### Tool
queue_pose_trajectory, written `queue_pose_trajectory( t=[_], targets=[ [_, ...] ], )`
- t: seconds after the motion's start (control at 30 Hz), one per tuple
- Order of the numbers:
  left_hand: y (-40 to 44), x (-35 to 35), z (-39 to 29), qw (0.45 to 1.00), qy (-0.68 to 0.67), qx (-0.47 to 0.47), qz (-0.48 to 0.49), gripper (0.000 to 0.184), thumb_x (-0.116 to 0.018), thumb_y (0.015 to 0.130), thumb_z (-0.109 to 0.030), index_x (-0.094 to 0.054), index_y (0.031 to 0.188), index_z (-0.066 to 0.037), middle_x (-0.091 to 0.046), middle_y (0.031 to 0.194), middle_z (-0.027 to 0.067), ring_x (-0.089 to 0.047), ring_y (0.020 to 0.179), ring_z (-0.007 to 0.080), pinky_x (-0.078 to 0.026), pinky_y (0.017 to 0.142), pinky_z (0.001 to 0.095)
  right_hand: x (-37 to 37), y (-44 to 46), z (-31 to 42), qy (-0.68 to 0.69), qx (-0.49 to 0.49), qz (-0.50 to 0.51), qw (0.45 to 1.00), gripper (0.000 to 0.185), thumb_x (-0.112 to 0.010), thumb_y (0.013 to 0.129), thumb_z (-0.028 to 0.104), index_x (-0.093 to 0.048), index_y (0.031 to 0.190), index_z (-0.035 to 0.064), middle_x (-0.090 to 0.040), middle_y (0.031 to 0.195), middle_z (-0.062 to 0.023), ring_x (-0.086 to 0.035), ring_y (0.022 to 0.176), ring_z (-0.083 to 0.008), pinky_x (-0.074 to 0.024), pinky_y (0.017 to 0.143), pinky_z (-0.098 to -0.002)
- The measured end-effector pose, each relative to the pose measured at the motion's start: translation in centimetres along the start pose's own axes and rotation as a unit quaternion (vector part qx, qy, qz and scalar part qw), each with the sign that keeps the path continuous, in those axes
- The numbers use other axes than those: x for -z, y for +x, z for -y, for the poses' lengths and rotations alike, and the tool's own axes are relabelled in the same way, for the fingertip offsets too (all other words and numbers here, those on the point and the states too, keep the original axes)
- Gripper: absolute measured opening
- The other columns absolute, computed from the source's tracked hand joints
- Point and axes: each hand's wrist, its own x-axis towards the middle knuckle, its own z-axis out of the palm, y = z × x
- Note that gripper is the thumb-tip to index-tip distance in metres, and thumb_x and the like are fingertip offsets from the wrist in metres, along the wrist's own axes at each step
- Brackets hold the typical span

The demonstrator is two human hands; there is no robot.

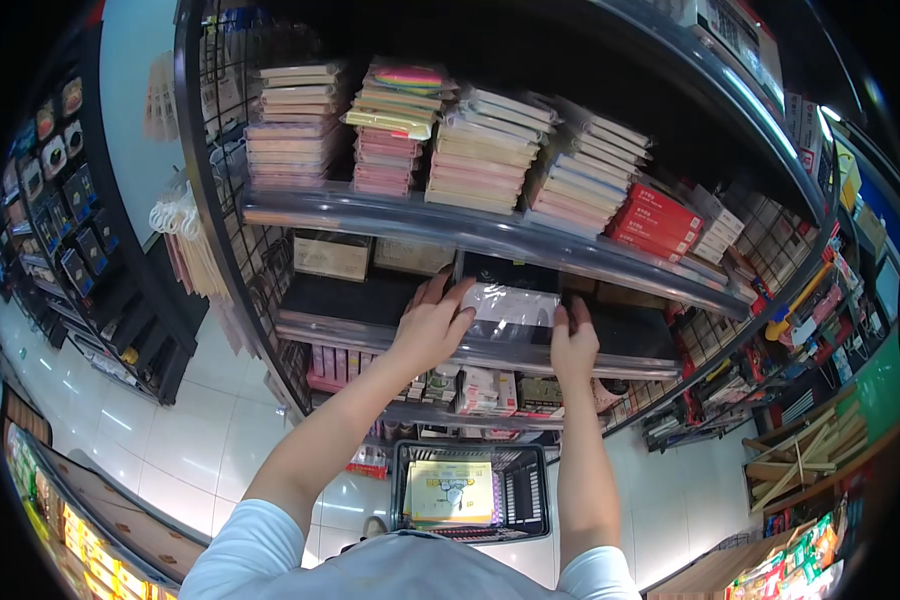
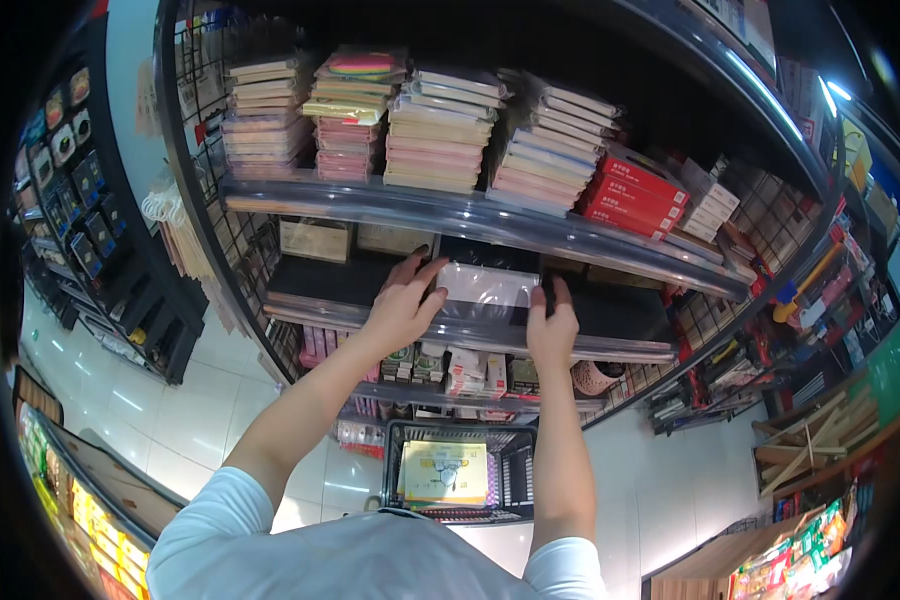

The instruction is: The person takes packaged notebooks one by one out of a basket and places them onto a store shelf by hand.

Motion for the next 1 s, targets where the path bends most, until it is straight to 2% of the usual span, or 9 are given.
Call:
queue_pose_trajectory(
  t=[0.1, 0.17, 0.23, 0.3, 0.4, 0.5, 0.6, 0.73, 1.0],
  targets=[
    [-2.8, 4.9, -3.5, 0.935, -0.346, -0.044, 0.068, 0.040, -0.053, 0.099, -0.032, -0.061, 0.127, -0.005, -0.057, 0.133, 0.0193, -0.054, 0.125, 0.0352, -0.041, 0.107, 0.0428, 2.8, -5.2, 0.0, 0.118, -0.033, -0.041, 0.992, 0.040, -0.059, 0.102, 0.017, -0.055, 0.132, -0.0100, -0.062, 0.131, -0.0178, -0.062, 0.112, -0.0172, -0.0474, 0.097, -0.0287],
    [-5.9, 9.2, -7.0, 0.789, -0.574, -0.013, 0.218, 0.040, -0.052, 0.100, -0.035, -0.063, 0.121, -0.002, -0.057, 0.131, 0.0173, -0.055, 0.121, 0.0306, -0.042, 0.105, 0.0444, 4.3, -10.2, -0.7, 0.130, -0.061, -0.030, 0.989, 0.039, -0.060, 0.101, 0.016, -0.057, 0.129, -0.0105, -0.064, 0.127, -0.0176, -0.063, 0.112, -0.0184, -0.0474, 0.097, -0.0293],
    [-7.8, 12.8, -9.7, 0.670, -0.660, -0.054, 0.335, 0.049, -0.049, 0.102, -0.044, -0.062, 0.122, -0.001, -0.056, 0.129, 0.0236, -0.056, 0.117, 0.0360, -0.043, 0.101, 0.0505, 4.7, -16.0, -3.5, 0.109, -0.163, 0.012, 0.980, 0.036, -0.060, 0.101, 0.016, -0.059, 0.127, -0.0099, -0.067, 0.121, -0.0163, -0.064, 0.108, -0.0181, -0.0487, 0.094, -0.0292],
    [-9.1, 13.0, -11.4, 0.485, -0.793, -0.190, 0.315, 0.059, -0.046, 0.103, -0.053, -0.061, 0.123, -0.001, -0.054, 0.125, 0.0316, -0.056, 0.114, 0.0423, -0.045, 0.095, 0.0551, 5.2, -22.3, -5.3, 0.074, -0.235, 0.041, 0.968, 0.032, -0.060, 0.101, 0.015, -0.062, 0.122, -0.0088, -0.070, 0.113, -0.0138, -0.065, 0.104, -0.0158, -0.0494, 0.091, -0.0283],
    [-10.2, 13.3, -13.4, 0.358, -0.859, -0.227, 0.288, 0.062, -0.050, 0.099, -0.057, -0.062, 0.128, -0.003, -0.051, 0.126, 0.0372, -0.055, 0.111, 0.0476, -0.047, 0.090, 0.0566, 5.3, -30.0, -6.9, 0.013, -0.282, 0.075, 0.956, 0.028, -0.061, 0.100, 0.015, -0.067, 0.115, -0.0077, -0.073, 0.101, -0.0103, -0.064, 0.095, -0.0119, -0.0501, 0.086, -0.0264],
    [-10.9, 13.0, -15.3, 0.331, -0.892, -0.203, 0.232, 0.060, -0.061, 0.096, -0.053, -0.065, 0.129, -0.003, -0.051, 0.127, 0.0350, -0.057, 0.106, 0.0458, -0.050, 0.086, 0.0533, 5.5, -35.7, -7.5, -0.014, -0.339, 0.110, 0.934, 0.028, -0.061, 0.100, 0.015, -0.067, 0.114, -0.0085, -0.073, 0.098, -0.0115, -0.066, 0.092, -0.0128, -0.0517, 0.082, -0.0264],
    [-12.4, 11.6, -17.1, 0.303, -0.910, -0.204, 0.197, 0.060, -0.061, 0.096, -0.053, -0.065, 0.126, -0.001, -0.052, 0.124, 0.0344, -0.057, 0.106, 0.0450, -0.050, 0.084, 0.0508, 4.6, -38.5, -8.3, 0.020, -0.368, 0.142, 0.919, 0.028, -0.061, 0.099, 0.015, -0.068, 0.114, -0.0067, -0.074, 0.095, -0.0120, -0.068, 0.089, -0.0134, -0.0533, 0.080, -0.0277],
    [-13.3, 9.8, -19.4, 0.289, -0.912, -0.224, 0.184, 0.062, -0.062, 0.094, -0.054, -0.067, 0.123, 0.000, -0.052, 0.124, 0.0347, -0.056, 0.109, 0.0454, -0.051, 0.084, 0.0493, 4.6, -36.8, -7.6, -0.004, -0.331, 0.189, 0.924, 0.028, -0.062, 0.098, 0.018, -0.069, 0.116, -0.0029, -0.075, 0.096, -0.0166, -0.070, 0.086, -0.0151, -0.0539, 0.077, -0.0287],
    [-12.2, 6.4, -25.1, 0.328, -0.876, -0.197, 0.295, 0.064, -0.063, 0.093, -0.056, -0.068, 0.121, 0.001, -0.050, 0.130, 0.0364, -0.053, 0.114, 0.0476, -0.050, 0.086, 0.0497, 9.9, -37.4, -12.6, -0.016, -0.349, 0.259, 0.901, 0.029, -0.062, 0.098, 0.021, -0.070, 0.115, -0.0021, -0.075, 0.091, -0.0161, -0.069, 0.080, -0.0140, -0.0541, 0.074, -0.0291]
  ],
)
